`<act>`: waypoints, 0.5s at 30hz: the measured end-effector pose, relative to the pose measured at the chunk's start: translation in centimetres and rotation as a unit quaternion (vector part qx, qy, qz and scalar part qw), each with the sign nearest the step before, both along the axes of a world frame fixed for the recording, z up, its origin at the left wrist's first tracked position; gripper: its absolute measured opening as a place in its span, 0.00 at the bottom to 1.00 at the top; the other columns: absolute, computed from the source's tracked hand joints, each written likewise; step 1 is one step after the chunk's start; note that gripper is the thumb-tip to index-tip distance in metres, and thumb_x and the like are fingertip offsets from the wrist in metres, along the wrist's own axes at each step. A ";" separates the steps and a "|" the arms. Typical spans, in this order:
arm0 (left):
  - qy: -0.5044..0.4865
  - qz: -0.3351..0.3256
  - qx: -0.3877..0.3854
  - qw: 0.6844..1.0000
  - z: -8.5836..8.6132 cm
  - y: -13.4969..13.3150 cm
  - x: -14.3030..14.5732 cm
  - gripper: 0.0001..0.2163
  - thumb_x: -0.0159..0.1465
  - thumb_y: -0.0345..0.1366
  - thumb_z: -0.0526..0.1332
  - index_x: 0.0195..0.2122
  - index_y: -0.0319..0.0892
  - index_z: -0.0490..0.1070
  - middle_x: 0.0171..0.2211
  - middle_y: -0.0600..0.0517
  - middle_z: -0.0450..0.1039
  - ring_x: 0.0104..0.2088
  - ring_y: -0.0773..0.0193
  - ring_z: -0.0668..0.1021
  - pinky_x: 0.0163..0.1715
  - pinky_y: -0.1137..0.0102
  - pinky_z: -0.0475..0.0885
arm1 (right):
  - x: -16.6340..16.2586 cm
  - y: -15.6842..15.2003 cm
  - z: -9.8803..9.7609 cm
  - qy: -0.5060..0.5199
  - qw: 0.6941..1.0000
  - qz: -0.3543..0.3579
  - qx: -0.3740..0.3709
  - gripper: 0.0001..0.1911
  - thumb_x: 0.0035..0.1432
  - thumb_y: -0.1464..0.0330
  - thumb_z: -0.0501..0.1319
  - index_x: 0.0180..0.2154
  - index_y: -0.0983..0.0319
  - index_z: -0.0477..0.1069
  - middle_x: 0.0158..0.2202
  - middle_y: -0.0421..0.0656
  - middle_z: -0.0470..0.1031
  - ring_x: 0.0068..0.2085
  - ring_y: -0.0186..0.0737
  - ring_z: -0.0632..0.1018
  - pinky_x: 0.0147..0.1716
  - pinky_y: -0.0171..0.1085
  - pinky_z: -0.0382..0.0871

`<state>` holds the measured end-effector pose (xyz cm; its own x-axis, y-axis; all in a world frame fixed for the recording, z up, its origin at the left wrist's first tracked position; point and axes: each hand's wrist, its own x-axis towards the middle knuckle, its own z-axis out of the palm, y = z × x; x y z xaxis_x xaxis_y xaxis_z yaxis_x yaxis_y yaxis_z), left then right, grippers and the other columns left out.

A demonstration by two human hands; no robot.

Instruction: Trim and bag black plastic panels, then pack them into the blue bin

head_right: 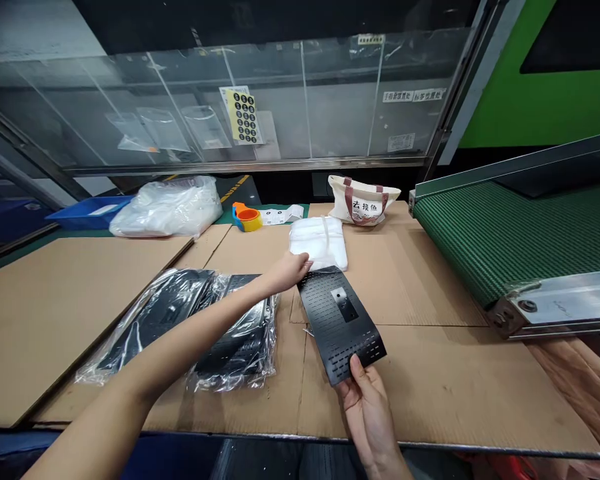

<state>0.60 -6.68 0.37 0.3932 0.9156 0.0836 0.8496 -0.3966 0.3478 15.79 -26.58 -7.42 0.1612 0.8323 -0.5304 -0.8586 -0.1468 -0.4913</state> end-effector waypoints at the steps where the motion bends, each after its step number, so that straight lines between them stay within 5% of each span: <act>1: 0.022 0.001 0.017 1.000 -0.1 -0.5 0.3 0.08 0.65 0.32 0.52 0.34 0.38 0.70 0.25 0.45 0.71 0.31 0.54 0.76 0.34 0.65 0.66 | -0.5 -0.3 -0.3 -0.003 1.000 -0.007 0.005 0.18 0.32 0.66 0.79 0.29 0.59 0.77 0.33 0.37 0.82 0.31 0.32 0.81 0.29 0.25 0.77; 5: 0.096 -0.022 0.049 0.994 -0.5 -2.4 1.7 0.17 0.63 0.25 0.51 0.52 0.35 0.66 0.31 0.38 0.77 0.35 0.49 0.80 0.35 0.62 0.70 | -1.9 -1.1 -1.2 -0.024 0.999 -0.026 0.024 0.16 0.35 0.65 0.78 0.26 0.57 0.75 0.30 0.33 0.80 0.30 0.30 0.80 0.30 0.26 0.77; 11: 0.148 -0.092 0.074 0.982 -1.0 -4.9 3.7 0.18 0.66 0.26 0.47 0.56 0.29 0.64 0.31 0.36 0.78 0.36 0.49 0.82 0.32 0.64 0.72 | -0.8 0.5 -0.6 -0.073 0.992 0.100 0.032 0.18 0.36 0.65 0.77 0.31 0.62 0.77 0.33 0.41 0.81 0.32 0.36 0.81 0.28 0.30 0.77; 15: 0.159 -0.129 0.088 0.975 -1.0 -6.9 4.6 0.19 0.69 0.31 0.48 0.59 0.28 0.61 0.30 0.36 0.78 0.33 0.49 0.82 0.28 0.65 0.71 | -0.9 1.4 -0.5 -0.065 0.997 -0.011 0.034 0.19 0.31 0.64 0.78 0.28 0.59 0.76 0.30 0.36 0.81 0.30 0.33 0.80 0.30 0.29 0.77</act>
<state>5.16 -13.56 -0.59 0.6405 0.7650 0.0673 0.7671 -0.6414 -0.0092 14.87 -25.15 -7.93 0.2440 0.8606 -0.4471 -0.7901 -0.0909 -0.6062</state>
